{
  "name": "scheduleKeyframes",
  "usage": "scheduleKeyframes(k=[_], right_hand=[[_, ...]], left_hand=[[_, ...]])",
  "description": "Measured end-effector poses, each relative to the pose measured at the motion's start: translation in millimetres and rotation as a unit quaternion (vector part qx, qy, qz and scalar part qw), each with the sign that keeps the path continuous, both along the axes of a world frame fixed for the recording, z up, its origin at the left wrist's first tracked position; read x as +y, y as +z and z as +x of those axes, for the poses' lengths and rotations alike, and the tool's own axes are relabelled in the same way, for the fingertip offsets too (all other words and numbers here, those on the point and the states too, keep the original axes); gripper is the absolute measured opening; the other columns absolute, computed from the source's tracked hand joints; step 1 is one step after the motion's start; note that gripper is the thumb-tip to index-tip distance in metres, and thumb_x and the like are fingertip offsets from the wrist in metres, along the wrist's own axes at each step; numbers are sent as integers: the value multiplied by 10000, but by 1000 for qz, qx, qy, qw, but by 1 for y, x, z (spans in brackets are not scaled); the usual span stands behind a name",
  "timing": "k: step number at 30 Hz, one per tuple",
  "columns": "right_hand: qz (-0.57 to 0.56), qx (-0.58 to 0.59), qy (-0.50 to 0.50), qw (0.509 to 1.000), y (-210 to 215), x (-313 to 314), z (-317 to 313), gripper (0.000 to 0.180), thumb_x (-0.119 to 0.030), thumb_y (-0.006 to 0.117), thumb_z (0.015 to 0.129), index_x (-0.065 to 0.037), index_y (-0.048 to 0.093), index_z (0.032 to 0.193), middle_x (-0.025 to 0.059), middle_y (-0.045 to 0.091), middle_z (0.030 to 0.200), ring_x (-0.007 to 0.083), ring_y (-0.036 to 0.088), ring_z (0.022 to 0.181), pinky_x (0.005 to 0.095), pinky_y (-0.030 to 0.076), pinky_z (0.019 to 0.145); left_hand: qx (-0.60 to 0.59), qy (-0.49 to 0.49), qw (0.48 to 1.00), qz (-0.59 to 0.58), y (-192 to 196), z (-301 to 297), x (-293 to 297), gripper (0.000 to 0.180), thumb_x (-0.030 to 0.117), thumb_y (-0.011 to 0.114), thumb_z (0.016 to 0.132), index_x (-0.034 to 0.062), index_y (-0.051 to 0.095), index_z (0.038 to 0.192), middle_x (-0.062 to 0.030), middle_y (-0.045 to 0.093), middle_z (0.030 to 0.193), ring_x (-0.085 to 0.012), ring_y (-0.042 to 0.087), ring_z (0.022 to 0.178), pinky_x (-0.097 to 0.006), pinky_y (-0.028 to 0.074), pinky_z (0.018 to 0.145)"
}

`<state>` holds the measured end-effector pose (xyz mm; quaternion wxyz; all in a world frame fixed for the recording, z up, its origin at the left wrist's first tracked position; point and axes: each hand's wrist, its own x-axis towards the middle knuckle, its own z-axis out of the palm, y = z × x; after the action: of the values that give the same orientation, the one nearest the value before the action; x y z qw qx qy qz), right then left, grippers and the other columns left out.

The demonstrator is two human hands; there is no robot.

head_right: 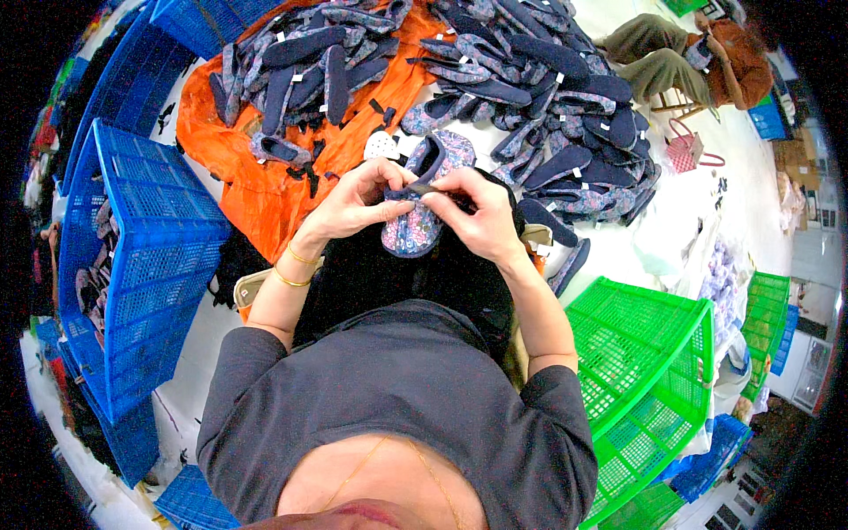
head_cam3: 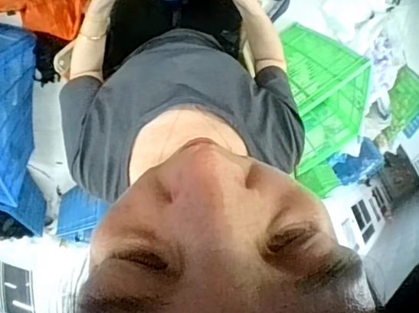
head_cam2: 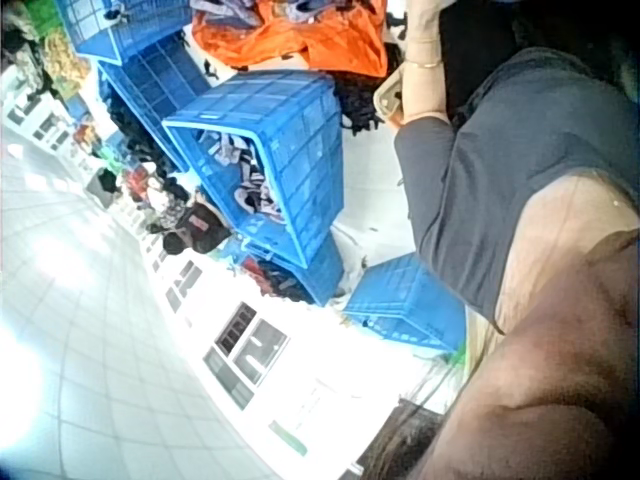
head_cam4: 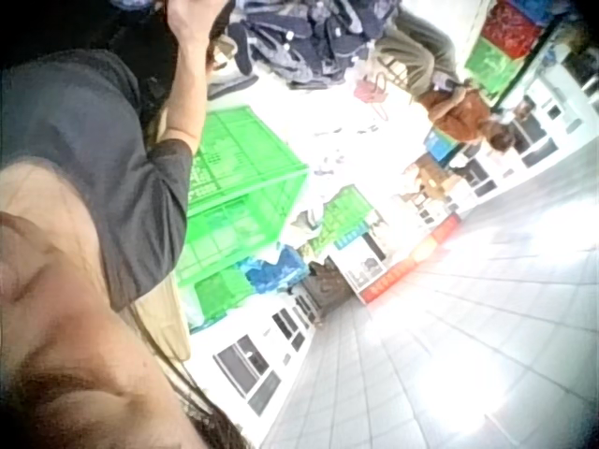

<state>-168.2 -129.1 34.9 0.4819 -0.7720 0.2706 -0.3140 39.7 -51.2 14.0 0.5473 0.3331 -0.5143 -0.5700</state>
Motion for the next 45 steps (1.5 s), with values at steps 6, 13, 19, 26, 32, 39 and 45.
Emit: scheduleKeyframes(k=[6, 13, 19, 26, 32, 39, 45], right_hand=[[308, -176, -69, 933, -19, -10, -18, 297, -281, 594, 954, -35, 519, 1104, -5, 561, 793, 9, 419, 540, 146, 262, 423], [580, -280, -12, 765, -49, 24, 0, 802, -686, 356, 911, -20, 446, 1350, 192, 559, 1274, 205, 615, 1030, 340, 533, 831], [475, -298, 53, 826, -74, 12, -14, 502, -356, 614, 907, 0, 506, 1244, 116, 612, 1129, 199, 622, 958, 344, 516, 851], [-121, 136, -37, 983, -21, 46, -2, 1061, -394, 840, 655, -75, 251, 1478, 199, 446, 1283, 337, 516, 1166, 376, 480, 922], [64, 31, -75, 995, -31, 35, -32, 588, -159, 776, 784, -23, 526, 1298, 81, 554, 1076, 100, 583, 836, 237, 480, 718], [-3, -11, -143, 990, -29, 9, -34, 411, -181, 590, 954, 19, 503, 1302, 102, 613, 1114, 171, 571, 987, 285, 445, 887], [94, -99, -136, 981, -11, 7, -22, 298, -159, 612, 946, 18, 556, 1179, 47, 633, 1007, 81, 577, 866, 221, 465, 774]], left_hand=[[-117, 79, 984, -108, 7, -3, 2, 211, 22, 695, 823, 38, 510, 923, -87, 624, 1087, -150, 558, 937, -285, 459, 822], [-270, 84, 879, -383, 7, -35, 2, 313, 10, 745, 690, 67, 514, 894, -97, 610, 1068, -314, 582, 980, -425, 478, 838], [-360, -4, 884, -298, 5, -45, 15, 333, 22, 759, 687, 57, 543, 939, -108, 611, 1071, -295, 592, 998, -387, 478, 883], [70, 172, 978, 94, 3, -38, 6, 600, 158, 690, 870, 3, 391, 1367, -181, 485, 1326, -242, 474, 1244, -371, 386, 1041], [276, 62, 935, 216, 4, -25, 5, 415, 296, 568, 945, -13, 540, 1222, -150, 650, 1074, -235, 667, 896, -366, 570, 786], [280, 64, 934, 212, -4, -38, 14, 405, 266, 591, 930, 6, 521, 1233, -118, 646, 1052, -214, 667, 829, -347, 588, 691], [264, 54, 942, 200, -10, -38, 20, 458, 209, 666, 884, -9, 504, 1252, -124, 641, 1087, -203, 655, 913, -334, 553, 816]])
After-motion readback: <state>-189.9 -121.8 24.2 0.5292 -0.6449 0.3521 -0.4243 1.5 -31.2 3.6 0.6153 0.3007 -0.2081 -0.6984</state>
